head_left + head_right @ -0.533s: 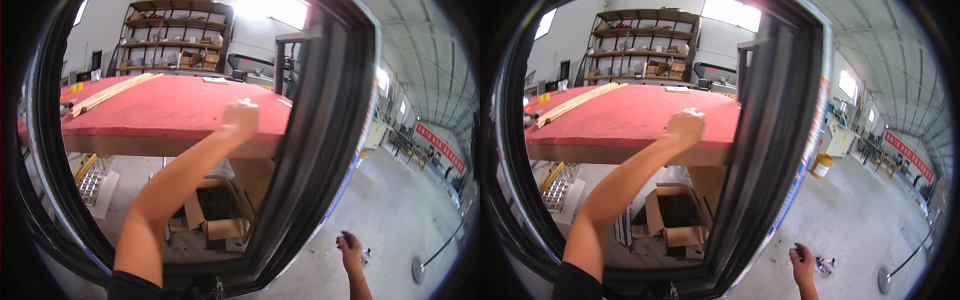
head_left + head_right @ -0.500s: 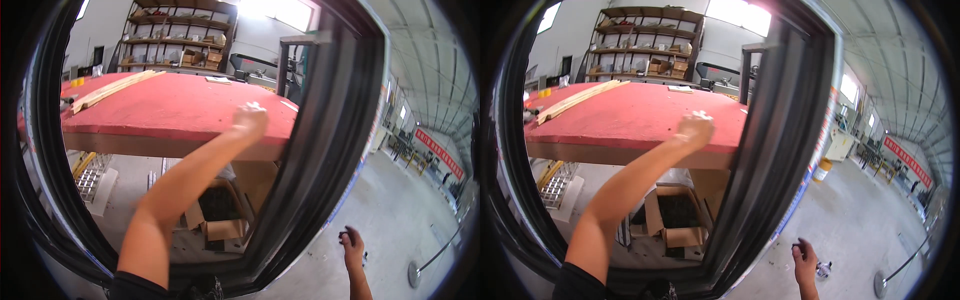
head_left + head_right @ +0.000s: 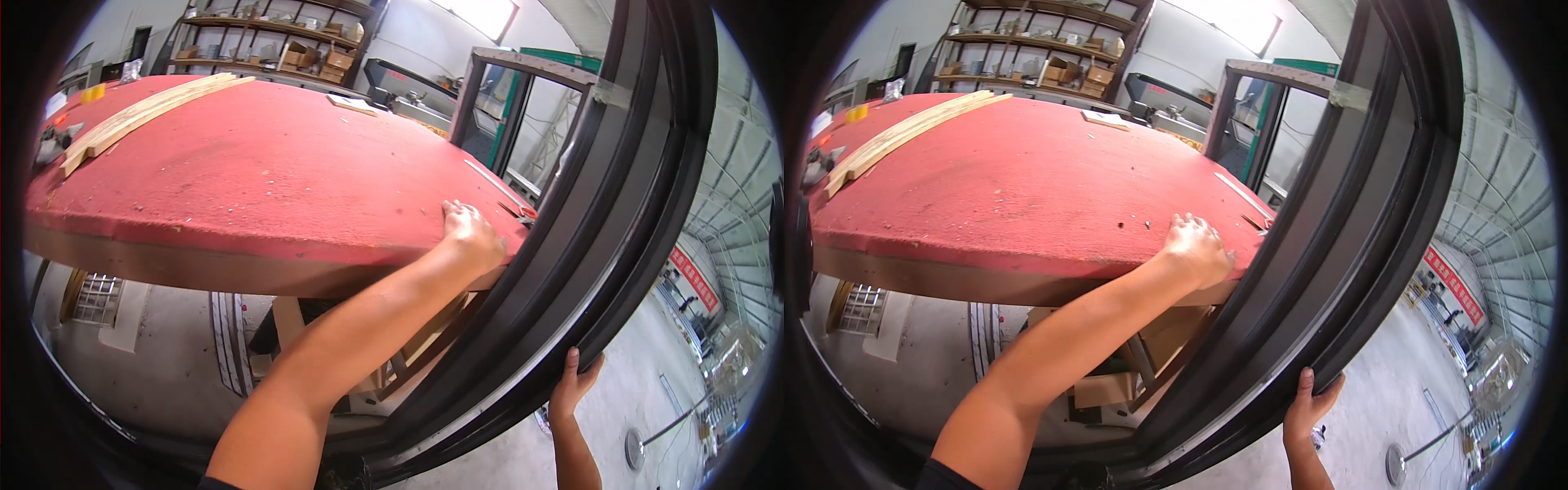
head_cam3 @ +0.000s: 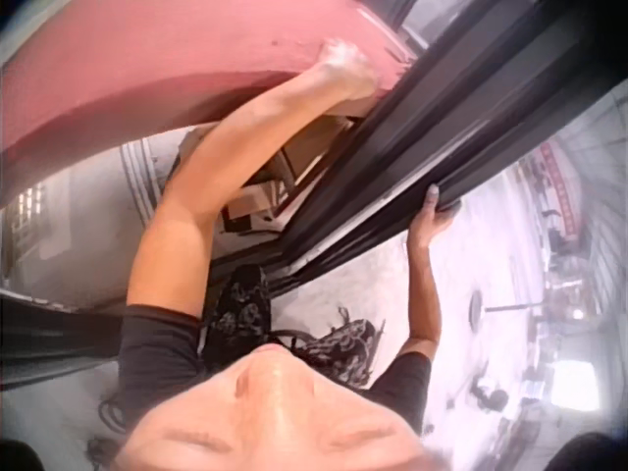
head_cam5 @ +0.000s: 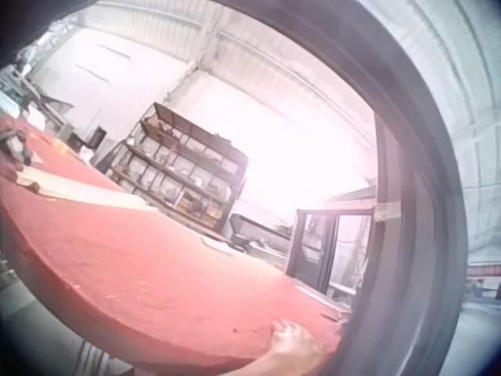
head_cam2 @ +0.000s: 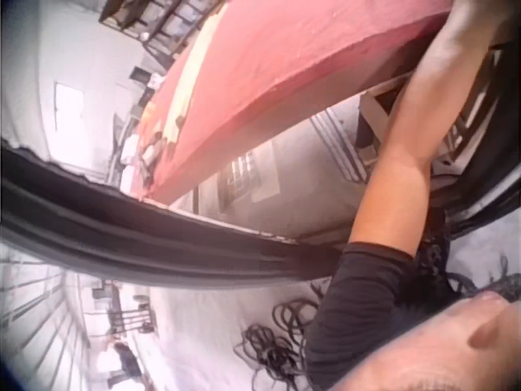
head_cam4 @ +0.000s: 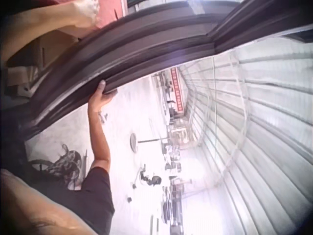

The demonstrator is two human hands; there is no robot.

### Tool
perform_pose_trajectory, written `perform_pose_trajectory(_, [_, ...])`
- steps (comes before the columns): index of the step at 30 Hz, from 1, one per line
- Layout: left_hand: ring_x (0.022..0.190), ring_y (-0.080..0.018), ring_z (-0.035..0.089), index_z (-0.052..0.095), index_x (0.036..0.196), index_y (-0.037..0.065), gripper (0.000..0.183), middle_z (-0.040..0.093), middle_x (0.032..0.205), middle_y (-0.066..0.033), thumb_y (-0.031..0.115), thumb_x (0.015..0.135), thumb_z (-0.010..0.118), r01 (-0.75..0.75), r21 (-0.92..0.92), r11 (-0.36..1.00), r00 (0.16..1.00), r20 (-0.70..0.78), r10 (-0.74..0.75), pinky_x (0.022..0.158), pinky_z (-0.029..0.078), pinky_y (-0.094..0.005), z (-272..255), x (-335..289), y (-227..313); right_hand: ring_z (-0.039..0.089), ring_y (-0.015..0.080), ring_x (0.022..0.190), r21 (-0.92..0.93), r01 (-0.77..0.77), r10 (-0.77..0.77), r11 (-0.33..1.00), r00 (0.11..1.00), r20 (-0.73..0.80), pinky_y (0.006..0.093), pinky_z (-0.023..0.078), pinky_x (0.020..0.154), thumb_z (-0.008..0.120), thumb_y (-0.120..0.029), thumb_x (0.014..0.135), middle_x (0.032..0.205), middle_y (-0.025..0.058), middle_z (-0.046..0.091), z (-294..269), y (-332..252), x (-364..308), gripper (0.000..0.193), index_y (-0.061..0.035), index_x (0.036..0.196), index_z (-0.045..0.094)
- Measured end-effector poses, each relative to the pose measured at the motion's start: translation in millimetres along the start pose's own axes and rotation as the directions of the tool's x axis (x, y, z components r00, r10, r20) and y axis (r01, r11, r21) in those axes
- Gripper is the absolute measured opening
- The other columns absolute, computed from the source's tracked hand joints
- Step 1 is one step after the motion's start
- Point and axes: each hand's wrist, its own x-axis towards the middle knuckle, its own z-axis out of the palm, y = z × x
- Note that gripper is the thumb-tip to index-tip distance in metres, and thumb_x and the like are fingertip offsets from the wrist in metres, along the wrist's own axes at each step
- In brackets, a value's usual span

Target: The person assembles a metal window frame by inserting rubber weather-stripping into the frame channels, cutting the strips to length with scissors and pliers, and applying sealant from a caulking gun to the joints.

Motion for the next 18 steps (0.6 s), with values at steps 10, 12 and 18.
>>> perform_pose_trajectory(10, [0.088,-0.0253,0.066,0.073,0.089,0.010,0.029,0.069,0.091,-0.0086,0.030,0.091,0.052,-0.124,0.252,0.960,0.934,-0.296,0.199,0.066,0.049,-0.0417,20.9,0.8,14.7,0.066,0.0188,0.086,0.296,-0.083,0.098,0.952,0.995,-0.034,0.0303,0.054,0.074,0.042,-0.035,0.104,0.097,0.0066,0.068,-20.7,72.1,205.1,0.043,0.0006,0.124,0.057])
perform_pose_trajectory(12, [0.078,-0.0221,0.067,0.074,0.081,0.013,0.014,0.069,0.082,-0.0069,0.022,0.077,0.063,-0.020,0.274,0.962,0.840,-0.517,0.164,0.056,0.047,-0.0376,24.7,-4.0,14.5,0.065,0.0189,0.085,0.064,-0.203,0.205,0.977,0.978,-0.026,0.0307,0.053,0.073,0.044,-0.035,0.103,0.096,0.0066,0.067,-2.1,96.4,243.3,0.043,0.0004,0.122,0.057])
perform_pose_trajectory(18, [0.076,-0.0230,0.066,0.074,0.081,0.012,0.014,0.069,0.083,-0.0073,0.023,0.078,0.064,-0.061,0.253,0.966,0.878,-0.446,0.172,0.051,0.046,-0.0386,25.3,-0.5,17.4,0.064,0.0191,0.081,-0.385,-0.373,0.377,0.845,0.924,-0.067,0.0319,0.052,0.071,0.049,-0.035,0.100,0.091,0.0064,0.066,-37.0,165.7,250.0,0.040,-0.0002,0.117,0.059])
